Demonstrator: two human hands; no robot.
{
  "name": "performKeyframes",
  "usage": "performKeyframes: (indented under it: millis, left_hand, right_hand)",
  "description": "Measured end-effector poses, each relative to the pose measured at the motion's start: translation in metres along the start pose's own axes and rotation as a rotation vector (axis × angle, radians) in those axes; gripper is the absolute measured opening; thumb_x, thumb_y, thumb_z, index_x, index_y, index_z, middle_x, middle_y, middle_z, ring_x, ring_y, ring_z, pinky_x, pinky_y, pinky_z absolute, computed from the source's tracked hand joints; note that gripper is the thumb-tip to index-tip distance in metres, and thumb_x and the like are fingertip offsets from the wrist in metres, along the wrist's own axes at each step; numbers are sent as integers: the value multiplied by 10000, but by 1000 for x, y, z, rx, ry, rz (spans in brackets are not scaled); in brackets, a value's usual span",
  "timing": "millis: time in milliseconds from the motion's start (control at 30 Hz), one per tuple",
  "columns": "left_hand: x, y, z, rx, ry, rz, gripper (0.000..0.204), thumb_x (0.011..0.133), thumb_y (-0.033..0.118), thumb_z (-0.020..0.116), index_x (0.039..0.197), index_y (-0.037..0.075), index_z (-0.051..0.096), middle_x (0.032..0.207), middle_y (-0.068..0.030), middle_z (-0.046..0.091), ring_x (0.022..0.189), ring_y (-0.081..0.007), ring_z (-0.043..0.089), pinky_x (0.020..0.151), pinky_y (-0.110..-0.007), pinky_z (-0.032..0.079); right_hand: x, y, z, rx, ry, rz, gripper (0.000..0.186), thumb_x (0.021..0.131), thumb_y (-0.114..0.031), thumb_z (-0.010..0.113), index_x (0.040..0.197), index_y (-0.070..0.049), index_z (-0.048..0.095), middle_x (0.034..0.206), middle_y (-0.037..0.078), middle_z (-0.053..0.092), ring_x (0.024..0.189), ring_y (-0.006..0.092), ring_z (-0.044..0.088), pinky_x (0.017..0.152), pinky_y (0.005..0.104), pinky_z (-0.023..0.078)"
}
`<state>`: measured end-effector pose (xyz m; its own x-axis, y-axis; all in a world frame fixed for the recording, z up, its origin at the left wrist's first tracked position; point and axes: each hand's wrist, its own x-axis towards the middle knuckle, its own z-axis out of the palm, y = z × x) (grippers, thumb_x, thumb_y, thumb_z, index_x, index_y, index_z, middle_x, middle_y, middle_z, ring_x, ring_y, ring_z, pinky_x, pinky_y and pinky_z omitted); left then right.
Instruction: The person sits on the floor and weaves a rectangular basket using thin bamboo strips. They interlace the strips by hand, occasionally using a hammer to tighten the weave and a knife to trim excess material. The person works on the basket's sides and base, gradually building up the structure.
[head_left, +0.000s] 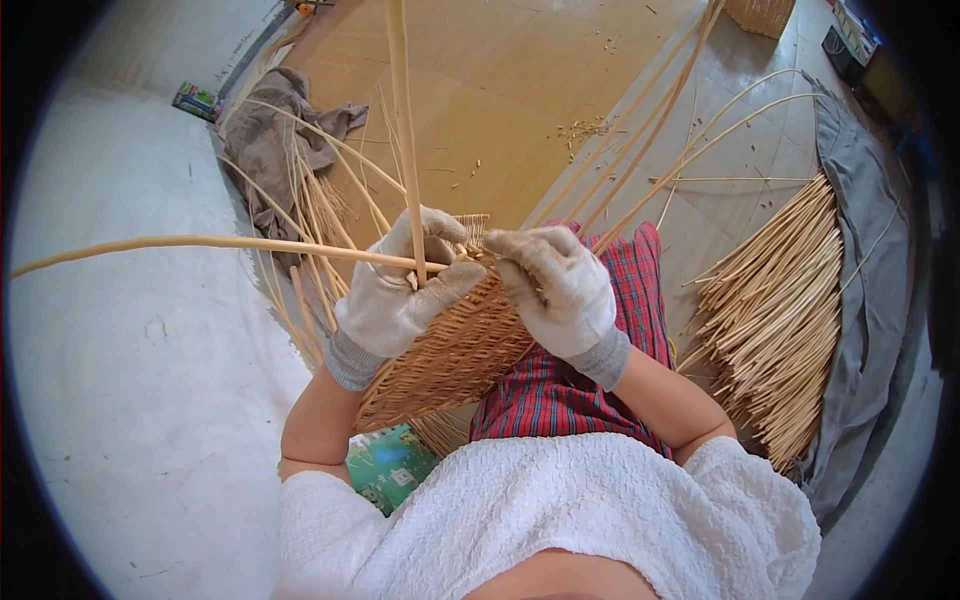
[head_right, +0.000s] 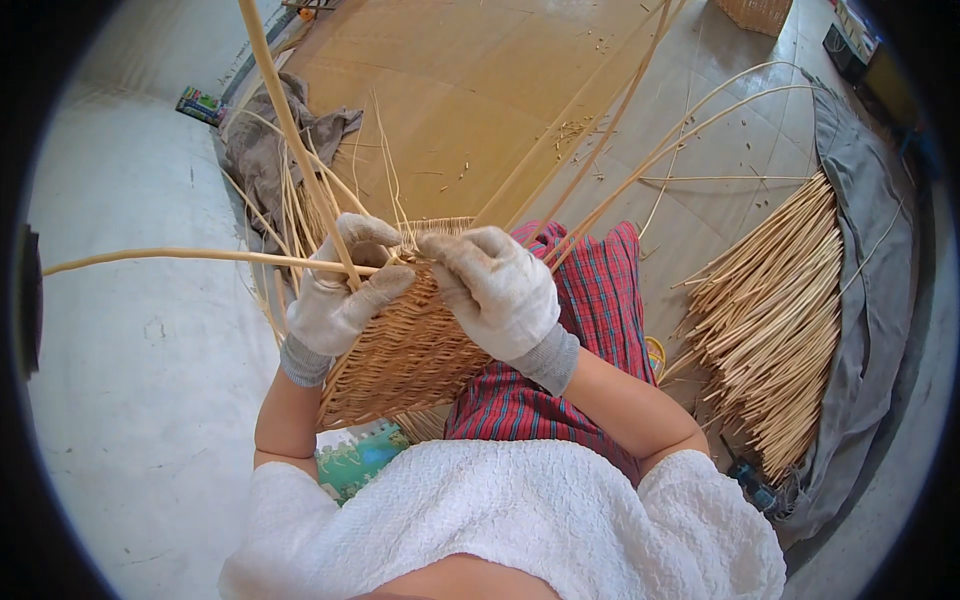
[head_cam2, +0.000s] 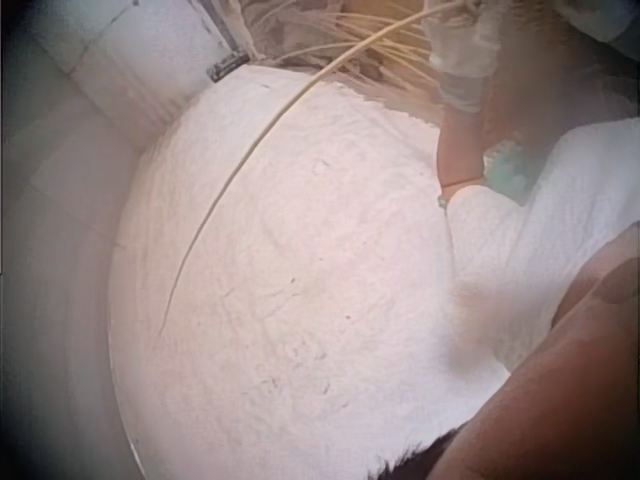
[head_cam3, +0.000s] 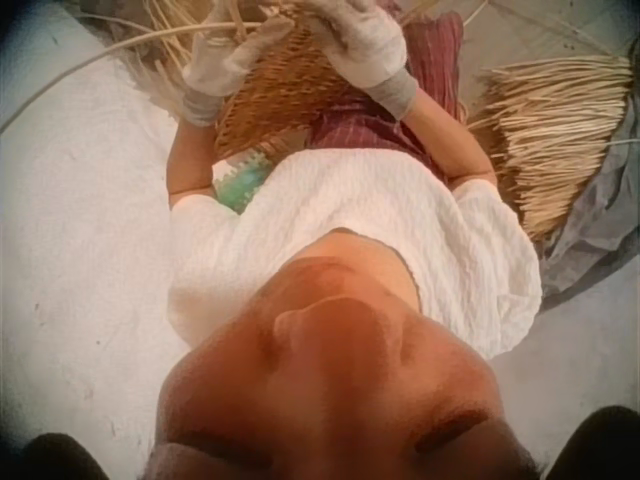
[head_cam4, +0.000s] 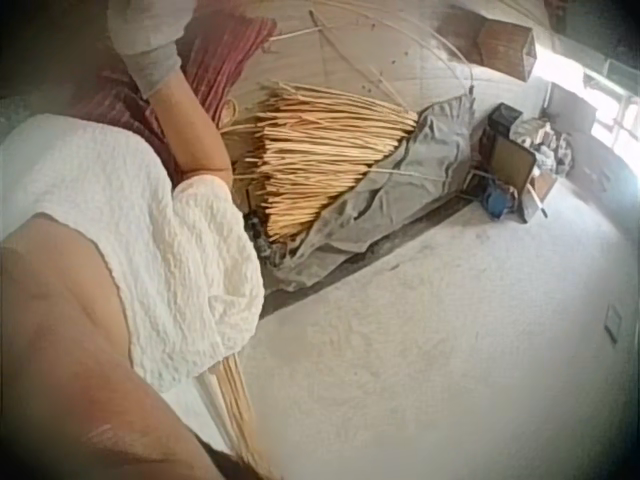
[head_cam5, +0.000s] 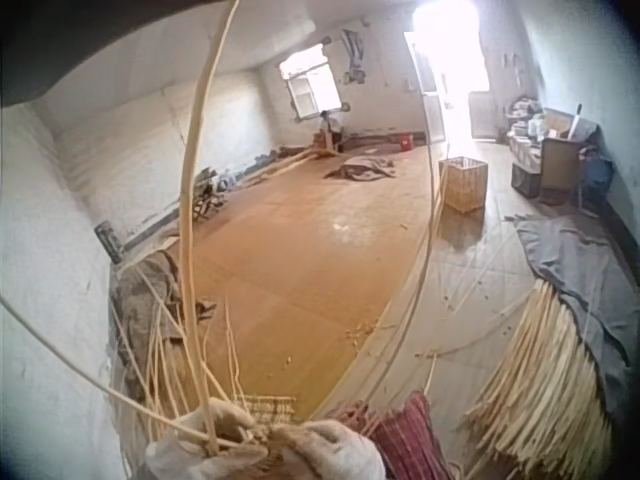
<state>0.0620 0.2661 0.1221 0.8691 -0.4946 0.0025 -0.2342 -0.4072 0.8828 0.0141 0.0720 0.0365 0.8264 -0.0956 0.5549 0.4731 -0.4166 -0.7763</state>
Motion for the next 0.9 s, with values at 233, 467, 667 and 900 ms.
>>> performKeyframes:
  millis: [233,467,667,900]
  left_hand:
    - [0,0,1,-29,-19,34,323,911,136,814,1164,75,622,929,6,668,815,-65,583,710,-230,484]
    - [0,-3,1,-84,-41,23,290,916,142,808,1141,72,639,895,12,647,782,-59,562,681,-231,468]
    - [2,-9,-4,48,-72,110,283,908,165,818,1104,60,645,856,13,614,734,-60,534,646,-237,451]
    - [-3,-5,-1,6,-28,63,287,901,177,826,1091,55,649,870,-3,617,758,-78,557,666,-253,467]
  right_hand:
    - [-1,11,4,154,-25,-31,286,847,-57,767,1126,-98,721,989,86,699,910,312,673,754,408,560]
    - [-15,22,10,118,56,-184,332,793,-13,786,1105,-110,731,989,64,717,856,282,684,734,401,550]
    - [-12,5,13,179,96,75,304,800,-45,788,1089,-129,744,952,85,707,851,296,693,717,397,564]
    - [3,-4,3,-7,-31,70,271,835,-60,752,1092,-146,763,921,96,683,829,299,690,689,404,571]
